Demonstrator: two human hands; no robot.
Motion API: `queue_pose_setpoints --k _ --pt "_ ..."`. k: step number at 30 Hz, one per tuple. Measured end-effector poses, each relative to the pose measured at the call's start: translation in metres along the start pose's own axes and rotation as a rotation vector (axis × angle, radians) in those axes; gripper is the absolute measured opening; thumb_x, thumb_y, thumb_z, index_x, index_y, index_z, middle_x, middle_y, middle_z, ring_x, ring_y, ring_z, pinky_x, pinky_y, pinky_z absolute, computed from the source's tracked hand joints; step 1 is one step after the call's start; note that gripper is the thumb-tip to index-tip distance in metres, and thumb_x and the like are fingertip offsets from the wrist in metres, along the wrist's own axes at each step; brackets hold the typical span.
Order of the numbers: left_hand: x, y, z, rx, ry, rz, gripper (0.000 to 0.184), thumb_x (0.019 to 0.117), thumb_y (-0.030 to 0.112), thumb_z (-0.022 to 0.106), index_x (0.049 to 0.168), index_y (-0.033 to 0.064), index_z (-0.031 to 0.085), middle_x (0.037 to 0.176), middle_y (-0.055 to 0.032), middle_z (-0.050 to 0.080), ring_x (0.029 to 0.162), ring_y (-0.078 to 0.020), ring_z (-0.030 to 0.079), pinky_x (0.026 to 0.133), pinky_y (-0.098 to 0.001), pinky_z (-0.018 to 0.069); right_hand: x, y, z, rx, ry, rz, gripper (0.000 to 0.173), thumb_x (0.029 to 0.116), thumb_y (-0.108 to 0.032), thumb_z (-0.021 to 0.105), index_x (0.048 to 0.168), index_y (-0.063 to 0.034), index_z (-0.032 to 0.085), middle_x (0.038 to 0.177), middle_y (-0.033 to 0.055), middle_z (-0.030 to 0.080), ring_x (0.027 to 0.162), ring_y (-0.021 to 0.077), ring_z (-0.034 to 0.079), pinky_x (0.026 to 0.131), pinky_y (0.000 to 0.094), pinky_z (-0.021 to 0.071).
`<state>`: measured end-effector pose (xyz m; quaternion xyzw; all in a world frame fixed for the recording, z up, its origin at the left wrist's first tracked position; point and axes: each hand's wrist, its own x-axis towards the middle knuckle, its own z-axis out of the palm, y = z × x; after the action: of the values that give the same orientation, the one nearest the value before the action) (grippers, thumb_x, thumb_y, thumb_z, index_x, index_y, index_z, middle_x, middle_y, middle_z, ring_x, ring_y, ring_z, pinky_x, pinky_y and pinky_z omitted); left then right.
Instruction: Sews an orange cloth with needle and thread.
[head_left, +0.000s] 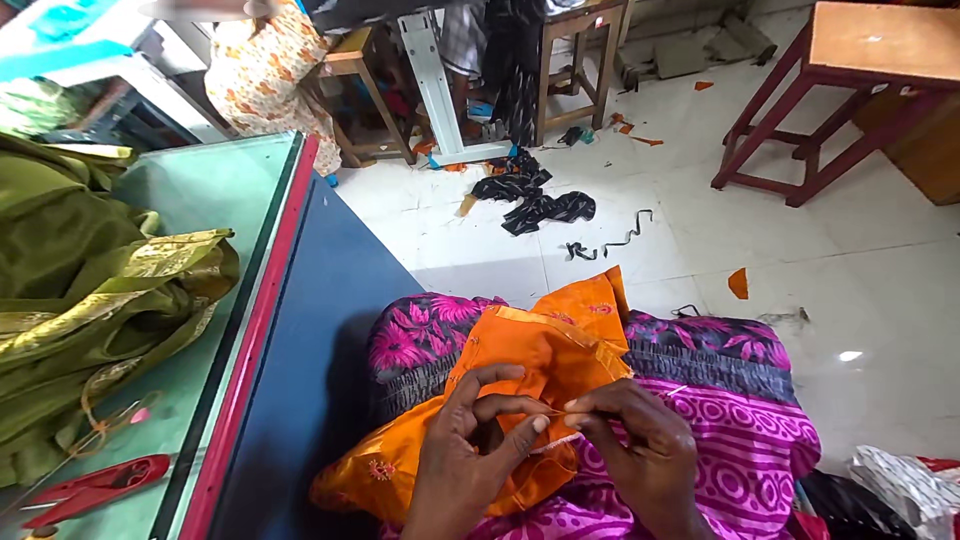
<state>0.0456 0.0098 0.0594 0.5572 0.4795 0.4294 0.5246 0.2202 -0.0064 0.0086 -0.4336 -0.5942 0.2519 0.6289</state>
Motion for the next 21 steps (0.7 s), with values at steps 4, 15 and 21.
queue_pose_setpoints --k 4,15,21 --pt "0.0002 0.0012 0.0005 0.03 0.028 0.017 0.037 0.0868 0.015 0.075 0.122 0.0125 0.064 0.085 0.0052 0.075 0.057 0.0035 0.055 0.052 -0.0103 0.0411 -0.0001 0.0 -0.0003 -0.012 -0.011 -0.013 0.013 0.0985 -0.026 0.068 0.1 -0.0141 0.072 0.091 -0.006 0.07 0.081 -0.0026 0.067 0.073 0.0131 0.0582" --pt "-0.0003 0.0007 -0.0017 0.04 0.016 0.031 0.036 0.0882 0.013 0.069 0.123 0.0121 0.061 0.085 0.0058 0.073 0.057 0.004 0.053 0.051 -0.0101 0.0394 -0.0006 -0.0003 -0.0006 -0.034 -0.019 -0.015 0.014 0.0984 -0.027 0.068 0.099 -0.014 0.072 0.09 -0.0056 0.07 0.081 -0.0025 0.067 0.074 0.013 0.058" --pt "-0.0025 -0.0022 -0.0063 -0.002 -0.063 0.063 0.039 0.0913 0.024 0.067 0.127 0.0102 0.057 0.094 0.0042 0.074 0.06 0.0038 0.053 0.053 -0.0111 0.0383 0.0005 -0.0006 0.0 -0.044 -0.02 -0.019 0.013 0.0986 -0.027 0.068 0.099 -0.014 0.072 0.089 -0.0058 0.069 0.081 -0.0027 0.067 0.074 0.0128 0.0578"
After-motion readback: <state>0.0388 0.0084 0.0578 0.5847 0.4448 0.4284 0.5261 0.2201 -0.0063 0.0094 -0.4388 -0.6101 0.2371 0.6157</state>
